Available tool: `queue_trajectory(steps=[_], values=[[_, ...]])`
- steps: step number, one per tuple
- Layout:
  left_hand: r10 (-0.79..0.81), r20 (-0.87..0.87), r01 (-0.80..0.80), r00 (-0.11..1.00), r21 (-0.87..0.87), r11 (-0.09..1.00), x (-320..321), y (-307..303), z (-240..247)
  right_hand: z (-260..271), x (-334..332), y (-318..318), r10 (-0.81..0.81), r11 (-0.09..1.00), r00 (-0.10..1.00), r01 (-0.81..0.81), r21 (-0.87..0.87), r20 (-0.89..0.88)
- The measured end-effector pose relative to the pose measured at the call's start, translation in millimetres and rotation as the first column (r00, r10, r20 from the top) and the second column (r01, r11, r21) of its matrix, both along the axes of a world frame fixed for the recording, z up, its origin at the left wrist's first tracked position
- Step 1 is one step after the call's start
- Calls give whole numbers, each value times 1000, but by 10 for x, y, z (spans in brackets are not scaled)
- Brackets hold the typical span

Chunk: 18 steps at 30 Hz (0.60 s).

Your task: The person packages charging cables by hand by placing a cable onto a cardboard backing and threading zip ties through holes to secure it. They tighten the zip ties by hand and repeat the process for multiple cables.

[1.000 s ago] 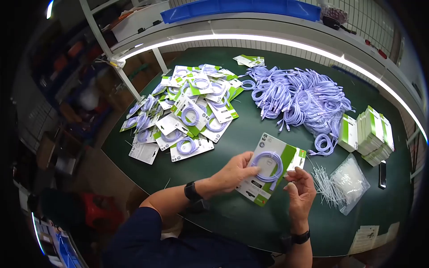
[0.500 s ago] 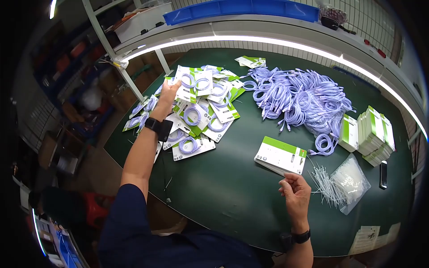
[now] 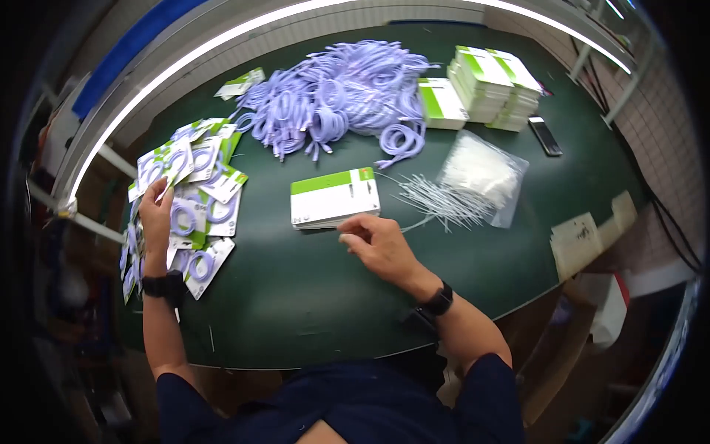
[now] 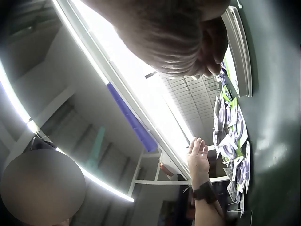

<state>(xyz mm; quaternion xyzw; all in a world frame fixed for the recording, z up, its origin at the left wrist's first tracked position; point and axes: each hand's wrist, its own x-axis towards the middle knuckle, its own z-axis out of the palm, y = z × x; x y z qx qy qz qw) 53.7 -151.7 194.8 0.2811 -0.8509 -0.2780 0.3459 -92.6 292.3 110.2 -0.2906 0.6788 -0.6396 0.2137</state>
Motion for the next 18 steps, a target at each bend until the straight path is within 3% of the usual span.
queue_trajectory(steps=[2, 3, 5, 9, 10, 13, 16, 18], values=[[-298, -84, 307, 951, 135, 942, -192, 273, -70, -37, -61, 31, -31, 999, 999, 31, -6, 26], [-324, -85, 333, 942, 145, 932, -313, 451, -70, -45, -103, 43, -44, 999, 999, 44, -14, 17], [-544, -69, 548, 836, 159, 821, -500, 905, -81, -49, -175, 56, -47, 998, 999, 47, -37, -10], [-734, 21, 698, 679, 289, 655, -1059, 1694, -22, -53, -237, 45, -136, 981, 989, 142, -133, 52], [-777, 49, 743, 628, 258, 617, -1246, 1872, -21, -44, -226, 41, -140, 980, 989, 146, -135, 51], [-864, 147, 852, 482, 150, 501, -1937, 2292, -157, 13, -128, 99, -119, 980, 940, 60, -189, -318], [-858, 275, 871, 434, 116, 477, -2521, 2673, -374, 135, -71, 154, -219, 953, 882, 102, -284, -417], [-788, 356, 859, 502, -101, 502, -2908, 2842, -698, 155, -110, 168, -297, 927, 838, 138, -348, -459]])
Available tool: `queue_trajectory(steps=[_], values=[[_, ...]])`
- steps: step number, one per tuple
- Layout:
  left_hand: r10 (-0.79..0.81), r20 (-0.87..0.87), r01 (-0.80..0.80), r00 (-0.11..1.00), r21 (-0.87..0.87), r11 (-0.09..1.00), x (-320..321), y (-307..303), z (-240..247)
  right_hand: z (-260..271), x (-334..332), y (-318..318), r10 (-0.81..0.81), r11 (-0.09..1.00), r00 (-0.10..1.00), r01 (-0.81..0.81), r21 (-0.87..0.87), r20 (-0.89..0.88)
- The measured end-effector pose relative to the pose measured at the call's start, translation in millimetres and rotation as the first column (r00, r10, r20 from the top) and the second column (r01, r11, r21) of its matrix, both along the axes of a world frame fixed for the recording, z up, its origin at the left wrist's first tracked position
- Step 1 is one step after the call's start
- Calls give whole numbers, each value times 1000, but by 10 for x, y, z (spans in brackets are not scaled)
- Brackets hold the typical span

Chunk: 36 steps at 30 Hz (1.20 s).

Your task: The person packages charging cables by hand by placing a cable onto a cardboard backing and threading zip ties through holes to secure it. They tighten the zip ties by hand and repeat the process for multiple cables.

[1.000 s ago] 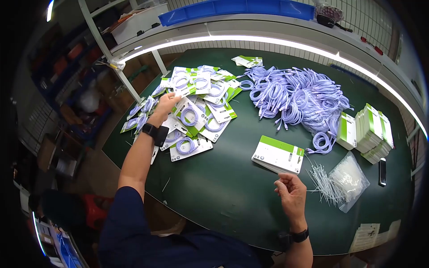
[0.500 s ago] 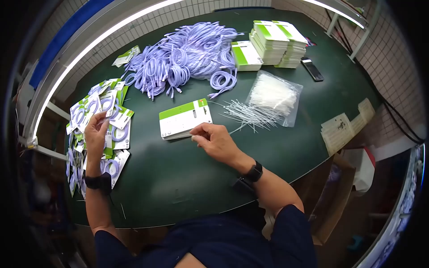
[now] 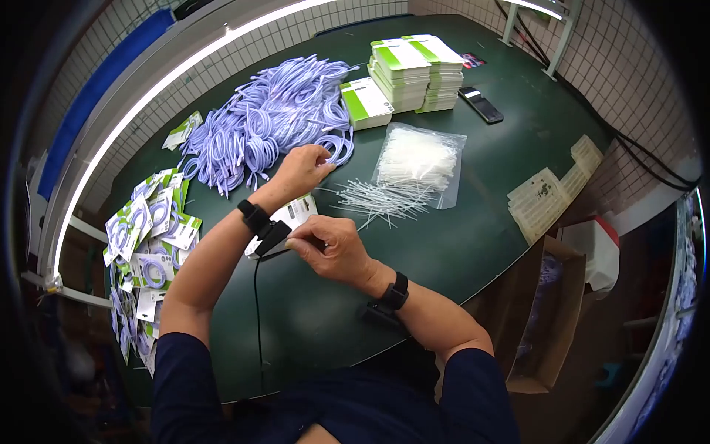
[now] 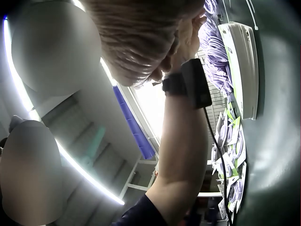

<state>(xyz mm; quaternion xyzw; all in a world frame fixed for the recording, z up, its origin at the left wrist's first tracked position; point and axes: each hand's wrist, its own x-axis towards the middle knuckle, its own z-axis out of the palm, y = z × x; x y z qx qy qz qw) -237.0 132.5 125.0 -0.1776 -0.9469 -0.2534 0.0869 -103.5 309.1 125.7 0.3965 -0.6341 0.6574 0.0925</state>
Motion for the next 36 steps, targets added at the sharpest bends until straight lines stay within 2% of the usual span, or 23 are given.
queue_trajectory(steps=[1, 2, 5, 6, 9, 14, 17, 18, 20, 21, 22, 23, 24, 25, 27, 28, 31, 36], values=[[5, -74, -12, 997, -90, 996, -151, 67, -122, -3, -25, 3, -28, 999, 1000, 28, -27, -1], [-20, -73, 12, 997, -106, 994, -263, 105, -204, -11, -46, 11, -56, 997, 998, 56, -54, 1], [27, -151, -84, 988, -382, 920, -445, 148, -337, -30, -44, 36, -96, 991, 994, 100, -93, 42], [13, -149, -71, 989, -394, 916, -492, 158, -357, -24, -47, 33, -83, 991, 994, 89, -96, 67], [153, 79, -128, 985, -256, 958, -488, 122, -264, 6, -40, 23, -71, 991, 994, 81, -109, 85], [158, 106, -134, 982, -206, 969, -415, -87, -168, 23, 9, 31, -48, 993, 995, 57, -101, 88], [225, 107, -233, 969, 70, 970, -298, -222, -50, 46, -2, 26, -31, 995, 993, 42, -95, 113], [234, 107, -242, 966, 71, 968, -233, -271, 4, 46, 5, 30, -36, 995, 990, 48, -85, 134], [286, -12, -266, 958, 335, 904, -62, -370, 177, 35, 11, 41, -29, 997, 988, 39, -64, 153], [321, -68, -255, 945, 462, 850, 17, -401, 256, 22, 1, 42, 40, 995, 964, -15, -99, 264], [331, -66, -263, 941, 470, 843, 179, -377, 385, 7, -4, 41, 110, 989, 922, -62, -137, 371], [345, -164, -233, 924, 474, 849, 411, -333, 532, -3, -6, 41, 177, 979, 863, -105, -176, 473], [358, -257, -205, 897, 477, 855, 634, -287, 643, 30, -5, 51, 179, 980, 860, -115, -161, 477], [371, -247, -215, 895, 489, 845, 833, -245, 702, 103, -1, 70, 230, 969, 817, -140, -205, 528], [156, -627, -56, 763, 177, 983, 1201, -176, 728, 192, 1, 88, 325, 940, 710, -172, -293, 625], [172, -615, -65, 770, 193, 979, 1346, -150, 691, 156, -7, 83, 319, 944, 700, -176, -279, 639], [5, -726, 15, 688, 21, 1000, 1731, -87, 539, -10, 18, 63, 435, 898, 689, -288, -333, 579], [51, -710, -62, 703, 10, 998, 2141, -78, 378, 121, 217, 30, 377, 926, 673, -301, -230, 637]])
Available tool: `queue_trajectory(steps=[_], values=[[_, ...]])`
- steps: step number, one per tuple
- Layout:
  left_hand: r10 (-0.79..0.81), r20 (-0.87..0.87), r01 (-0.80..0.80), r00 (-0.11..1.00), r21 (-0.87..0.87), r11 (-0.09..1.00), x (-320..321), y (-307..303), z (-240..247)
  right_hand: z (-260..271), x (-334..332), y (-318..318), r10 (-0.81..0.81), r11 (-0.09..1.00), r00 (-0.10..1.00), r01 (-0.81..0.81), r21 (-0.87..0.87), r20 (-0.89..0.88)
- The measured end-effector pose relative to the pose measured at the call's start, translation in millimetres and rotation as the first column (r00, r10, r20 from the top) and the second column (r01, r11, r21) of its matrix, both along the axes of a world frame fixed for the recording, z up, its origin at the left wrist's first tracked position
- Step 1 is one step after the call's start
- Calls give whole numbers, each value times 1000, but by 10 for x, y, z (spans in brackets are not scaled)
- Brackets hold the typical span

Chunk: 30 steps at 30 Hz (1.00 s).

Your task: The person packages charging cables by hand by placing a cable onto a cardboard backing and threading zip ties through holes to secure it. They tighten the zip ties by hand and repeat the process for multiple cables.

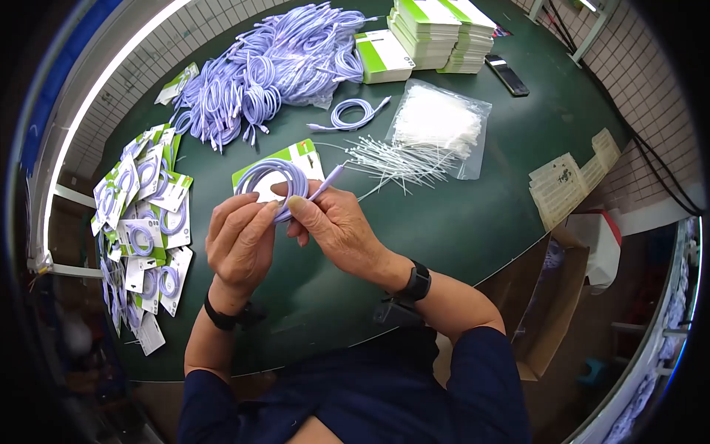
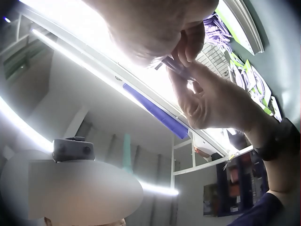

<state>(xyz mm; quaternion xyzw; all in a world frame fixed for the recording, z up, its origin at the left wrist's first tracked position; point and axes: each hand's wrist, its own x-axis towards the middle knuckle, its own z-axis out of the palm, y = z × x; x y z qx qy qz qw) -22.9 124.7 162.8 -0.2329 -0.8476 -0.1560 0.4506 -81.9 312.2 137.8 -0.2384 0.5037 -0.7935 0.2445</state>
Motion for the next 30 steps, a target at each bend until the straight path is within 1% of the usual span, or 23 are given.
queue_trajectory(steps=[4, 7, 8, 11, 12, 16, 19, 20, 21, 22, 23, 24, 25, 26, 27, 28, 30], values=[[4, 46, -5, 999, 16, 1000, 157, -77, -15, 14, 27, -14, 47, 997, 998, -44, 71, -38], [-15, 40, 17, 999, -59, 998, 212, -168, -33, 3, 4, -32, 47, 999, 983, -43, 24, -176], [-14, 41, 16, 999, -47, 999, 227, -182, -22, -2, -6, -32, 50, 998, 983, -45, 35, -175], [-23, 42, 27, 999, -116, 993, 260, -197, 23, -38, -43, -25, 125, 991, 992, -125, -48, -8], [-22, 43, 26, 999, -106, 994, 262, -193, 9, -59, -46, -24, 127, 991, 992, -127, -38, -6], [-3, 64, 8, 998, -91, 996, 264, -181, -23, -90, -48, -48, 126, 988, 992, -124, -94, 20], [-45, 195, 23, 980, 113, 993, 251, -54, -11, 22, 10, -55, -2, 999, 996, -1, -36, -84], [-37, 183, 19, 982, 103, 995, 289, -19, 24, 48, 15, -35, 3, 999, 995, -7, -46, -97], [-139, 303, 46, 943, 295, 954, 362, 20, 66, 86, -2, 0, -77, 997, 945, 80, -4, -319], [-253, 388, 43, 886, 475, 879, 437, 58, 110, 130, -37, 24, -141, 985, 835, 171, 8, -532], [-375, 440, 15, 816, 632, 775, 484, 87, 156, 175, -64, 16, -192, 965, 674, 262, -12, -714], [-349, 425, 16, 835, 615, 789, 494, 125, 169, 235, -45, -8, -195, 969, 658, 242, -41, -728], [-492, 345, 49, 799, 779, 626, 486, 180, 139, 306, 13, -24, -262, 948, 584, 303, -93, -769], [-615, 232, 70, 754, 902, 426, 470, 239, 102, 351, 54, -43, -326, 921, 505, 360, -148, -799], [-710, 91, 75, 698, 977, 199, 462, 290, 99, 356, 69, -68, -328, 925, 496, 341, -167, -804], [-698, 86, 89, 711, 973, 211, 461, 339, 124, 342, 76, -91, -351, 910, 380, 353, -217, -855], [-734, 73, -19, 675, 997, 81, 459, 430, 164, 312, 73, -132, -388, 874, 137, 367, -318, -911]])
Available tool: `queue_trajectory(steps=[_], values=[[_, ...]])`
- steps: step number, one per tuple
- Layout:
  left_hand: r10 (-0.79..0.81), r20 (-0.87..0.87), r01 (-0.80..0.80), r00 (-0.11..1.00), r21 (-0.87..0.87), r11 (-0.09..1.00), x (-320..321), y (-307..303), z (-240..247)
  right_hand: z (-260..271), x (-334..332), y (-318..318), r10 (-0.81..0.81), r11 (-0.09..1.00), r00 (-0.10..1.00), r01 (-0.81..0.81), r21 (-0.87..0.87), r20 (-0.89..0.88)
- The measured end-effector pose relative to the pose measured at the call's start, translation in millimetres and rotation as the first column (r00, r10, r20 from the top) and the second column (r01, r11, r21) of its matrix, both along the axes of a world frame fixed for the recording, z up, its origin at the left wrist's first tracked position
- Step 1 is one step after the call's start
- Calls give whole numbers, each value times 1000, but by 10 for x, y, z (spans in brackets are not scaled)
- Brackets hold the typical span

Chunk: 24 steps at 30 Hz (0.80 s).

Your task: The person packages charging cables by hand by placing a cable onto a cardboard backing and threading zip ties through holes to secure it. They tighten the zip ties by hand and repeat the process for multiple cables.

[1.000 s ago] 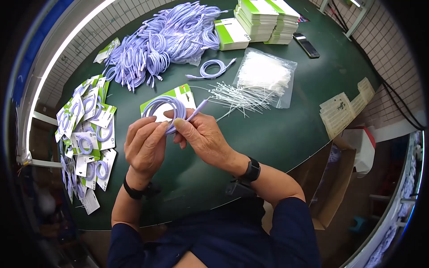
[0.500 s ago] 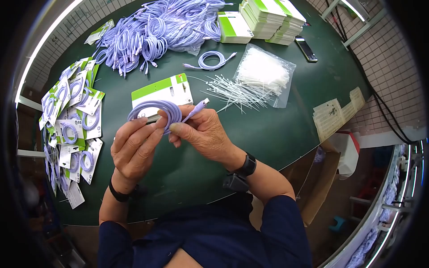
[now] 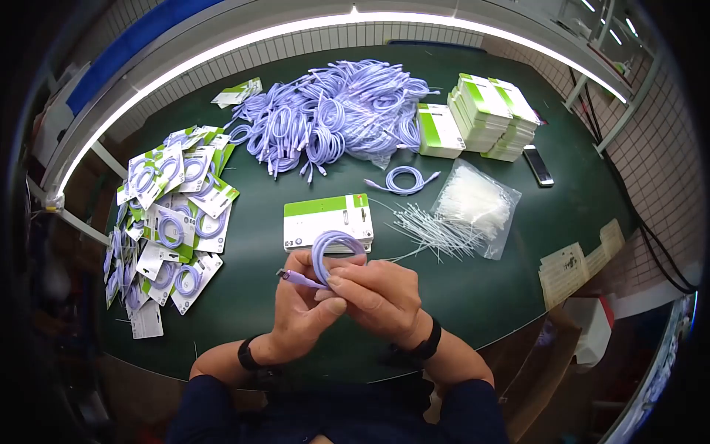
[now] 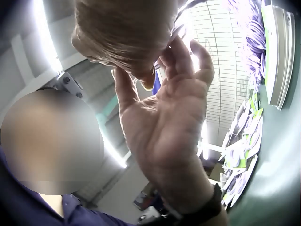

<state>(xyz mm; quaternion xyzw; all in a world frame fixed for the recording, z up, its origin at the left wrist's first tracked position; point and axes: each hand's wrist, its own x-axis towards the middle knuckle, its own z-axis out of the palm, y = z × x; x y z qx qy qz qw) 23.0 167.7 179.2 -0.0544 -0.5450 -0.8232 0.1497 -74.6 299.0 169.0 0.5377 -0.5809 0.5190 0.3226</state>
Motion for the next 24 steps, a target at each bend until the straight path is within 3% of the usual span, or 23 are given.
queue_trajectory(steps=[5, 9, 10, 12, 13, 14, 15, 16, 20, 24], values=[[-47, 144, 29, 988, 123, 992, -70, -39, -118, -40, 16, -25, -130, 988, 988, 136, 68, -86], [-111, 28, 100, 993, 264, 959, -205, -305, -173, -151, 35, -104, -68, 997, 993, 71, 28, -93], [-117, 49, 100, 992, 273, 957, -212, -369, -167, -192, 81, -109, -7, 1000, 1000, 7, 24, 5], [69, -72, -32, 995, 426, 904, -267, -488, -99, -254, 135, -132, 115, 993, 975, -115, -10, 190], [68, -55, -37, 996, 432, 901, -261, -517, -108, -279, 160, -149, 112, 994, 972, -113, -5, 206], [83, -44, -55, 996, 440, 896, -246, -543, -123, -302, 190, -171, 204, 974, 835, -226, -20, 510], [97, -34, -71, 995, 447, 892, -230, -565, -144, -326, 213, -193, 265, 944, 600, -322, -74, 755], [109, -25, -86, 994, 453, 887, -214, -573, -169, -347, 221, -205, 287, 907, 295, -390, -159, 911], [79, -8, -73, 997, 306, 949, -161, -491, -415, -449, 88, -156, 279, 888, 200, -427, -173, 939], [18, 59, -30, 998, 221, 975, -158, -455, -535, -423, 34, -120, 142, 933, 218, -356, -57, 966]])
